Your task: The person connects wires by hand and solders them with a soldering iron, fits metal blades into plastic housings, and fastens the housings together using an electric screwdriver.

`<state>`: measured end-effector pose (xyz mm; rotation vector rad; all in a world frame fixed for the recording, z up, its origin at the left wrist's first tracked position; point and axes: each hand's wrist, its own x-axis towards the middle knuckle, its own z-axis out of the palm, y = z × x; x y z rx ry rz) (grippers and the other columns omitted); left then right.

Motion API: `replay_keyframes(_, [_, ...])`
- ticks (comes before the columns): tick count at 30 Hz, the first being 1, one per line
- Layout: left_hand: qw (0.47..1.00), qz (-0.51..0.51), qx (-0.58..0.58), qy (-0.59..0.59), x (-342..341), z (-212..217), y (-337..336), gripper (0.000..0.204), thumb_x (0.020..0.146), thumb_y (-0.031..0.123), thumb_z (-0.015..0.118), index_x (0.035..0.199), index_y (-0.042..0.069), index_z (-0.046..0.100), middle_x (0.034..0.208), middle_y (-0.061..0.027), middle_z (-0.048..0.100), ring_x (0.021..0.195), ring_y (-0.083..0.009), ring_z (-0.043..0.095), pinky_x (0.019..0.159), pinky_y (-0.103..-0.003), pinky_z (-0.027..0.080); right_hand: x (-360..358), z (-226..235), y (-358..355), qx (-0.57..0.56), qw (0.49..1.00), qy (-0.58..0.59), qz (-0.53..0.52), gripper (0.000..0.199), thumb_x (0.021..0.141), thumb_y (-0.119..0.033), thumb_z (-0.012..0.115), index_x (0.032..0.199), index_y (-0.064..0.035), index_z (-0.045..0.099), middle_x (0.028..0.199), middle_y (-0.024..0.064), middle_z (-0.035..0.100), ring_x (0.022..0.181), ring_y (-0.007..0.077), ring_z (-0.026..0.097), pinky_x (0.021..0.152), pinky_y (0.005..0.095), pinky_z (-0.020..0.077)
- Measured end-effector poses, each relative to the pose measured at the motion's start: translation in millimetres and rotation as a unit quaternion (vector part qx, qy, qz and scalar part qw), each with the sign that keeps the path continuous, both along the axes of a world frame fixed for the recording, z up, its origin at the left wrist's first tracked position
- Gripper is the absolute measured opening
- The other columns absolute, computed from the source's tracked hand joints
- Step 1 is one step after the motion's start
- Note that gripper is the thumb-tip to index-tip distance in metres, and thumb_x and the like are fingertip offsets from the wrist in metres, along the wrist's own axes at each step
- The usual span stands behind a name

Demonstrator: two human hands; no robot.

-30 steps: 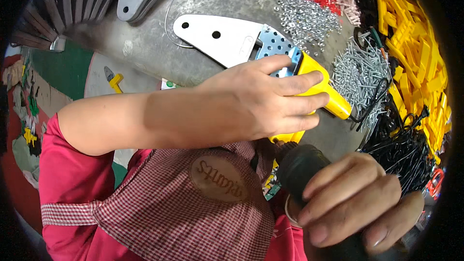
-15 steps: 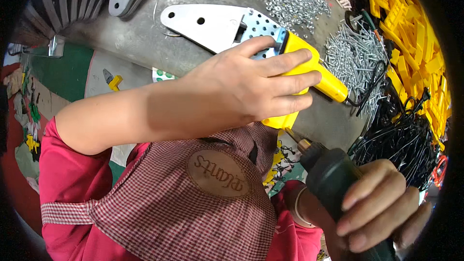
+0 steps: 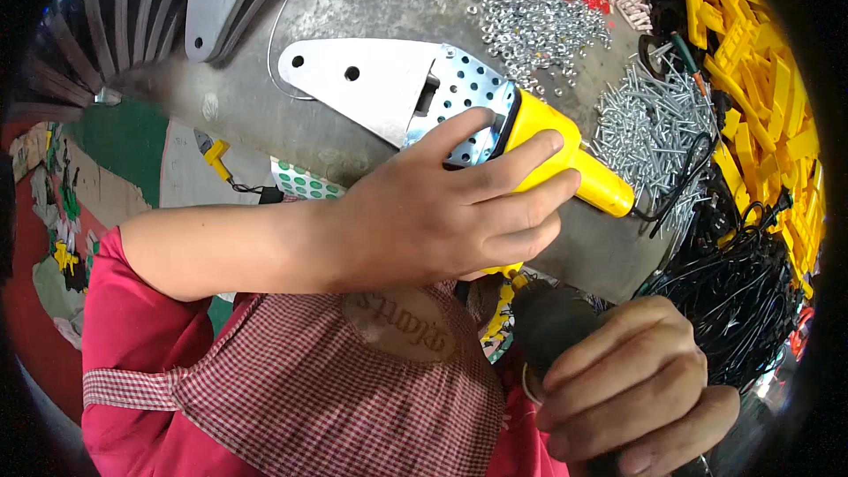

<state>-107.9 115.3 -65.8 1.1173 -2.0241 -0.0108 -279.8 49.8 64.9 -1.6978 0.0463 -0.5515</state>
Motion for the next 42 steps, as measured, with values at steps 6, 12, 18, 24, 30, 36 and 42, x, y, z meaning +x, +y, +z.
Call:
replay_keyframes(6, [0.999, 0.013, 0.004, -0.033, 0.8, 9.6, 4.7, 0.023, 0.084, 0.027, 0.062, 0.105, 0.018, 0.062, 0.134, 0.0000, 0.051, 0.134, -0.0215, 0.039, 0.100, -0.047, 0.042, 1.1, -16.1, 12.8, -0.016, 0.989, -0.114, -0.094, 0.020, 0.099, -0.021, 0.054, 0.107, -0.0053, 0.046, 0.076, 0.0128, 0.068, 0.066, 0.0248, 0.068, 0.062, 0.0341, 0.0585])
replay_keyframes(12, [0.990, -0.037, 0.111, -0.077, 8.8, 26.5, 38.0, 0.045, 0.082, 0.038, 0.063, 0.120, 0.015, 0.060, 0.139, -0.0055, 0.052, 0.129, -0.0267, 0.047, 0.096, -0.048, 0.044, -51.5, 14.3, 13.3, 0.129, 0.939, -0.261, -0.183, 0.019, 0.089, -0.005, 0.057, 0.102, -0.0028, 0.044, 0.068, -0.0007, 0.061, 0.061, 0.0141, 0.060, 0.065, 0.0253, 0.0489])
replay_keyframes(18, [0.977, 0.000, 0.215, 0.013, 59.5, 47.4, 11.7, 0.068, 0.074, 0.038, 0.074, 0.128, 0.001, 0.056, 0.134, -0.0159, 0.055, 0.122, -0.0360, 0.053, 0.100, -0.045, 0.042, -86.9, -33.8, -24.2, 0.367, 0.764, -0.367, -0.384, 0.042, 0.084, -0.013, 0.064, 0.117, 0.0049, 0.044, 0.079, 0.0048, 0.049, 0.080, 0.0185, 0.053, 0.090, 0.0367, 0.0433])
replay_keyframes(24, [0.960, 0.016, 0.278, -0.042, 56.8, 52.6, 9.4, 0.071, 0.071, 0.038, 0.074, 0.130, 0.004, 0.055, 0.130, -0.0118, 0.058, 0.120, -0.0333, 0.054, 0.098, -0.044, 0.041, -86.8, -90.6, -21.4, 0.394, 0.702, -0.415, -0.425, 0.036, 0.087, -0.024, 0.061, 0.108, 0.0023, 0.047, 0.079, 0.0048, 0.051, 0.078, 0.0182, 0.054, 0.089, 0.0358, 0.0451])
replay_keyframes(30, [0.954, 0.021, 0.295, -0.057, 57.4, 54.7, 3.4, 0.073, 0.067, 0.035, 0.077, 0.130, 0.005, 0.056, 0.132, -0.0105, 0.058, 0.119, -0.0331, 0.054, 0.098, -0.044, 0.041, -75.9, -94.3, -22.4, 0.387, 0.687, -0.420, -0.450, 0.035, 0.087, -0.026, 0.061, 0.104, 0.0018, 0.049, 0.077, 0.0057, 0.049, 0.074, 0.0188, 0.051, 0.084, 0.0355, 0.0451])
replay_keyframes(36, [0.952, 0.016, 0.301, -0.051, 56.7, 55.4, 5.2, 0.070, 0.069, 0.028, 0.076, 0.131, 0.004, 0.055, 0.131, -0.0099, 0.057, 0.120, -0.0316, 0.052, 0.098, -0.045, 0.039, -69.5, -91.9, -20.1, 0.376, 0.679, -0.413, -0.476, 0.034, 0.088, -0.027, 0.059, 0.103, 0.0009, 0.049, 0.077, 0.0051, 0.048, 0.074, 0.0186, 0.051, 0.084, 0.0358, 0.0452])
replay_keyframes(42, [0.951, 0.006, 0.310, -0.018, 61.7, 50.5, 4.6, 0.071, 0.069, 0.030, 0.077, 0.131, 0.004, 0.055, 0.129, -0.0104, 0.058, 0.119, -0.0318, 0.053, 0.097, -0.045, 0.039, -68.1, -95.1, -18.3, 0.368, 0.681, -0.403, -0.488, 0.033, 0.089, -0.029, 0.058, 0.102, -0.0004, 0.049, 0.077, 0.0037, 0.048, 0.075, 0.0183, 0.052, 0.087, 0.0362, 0.0454])
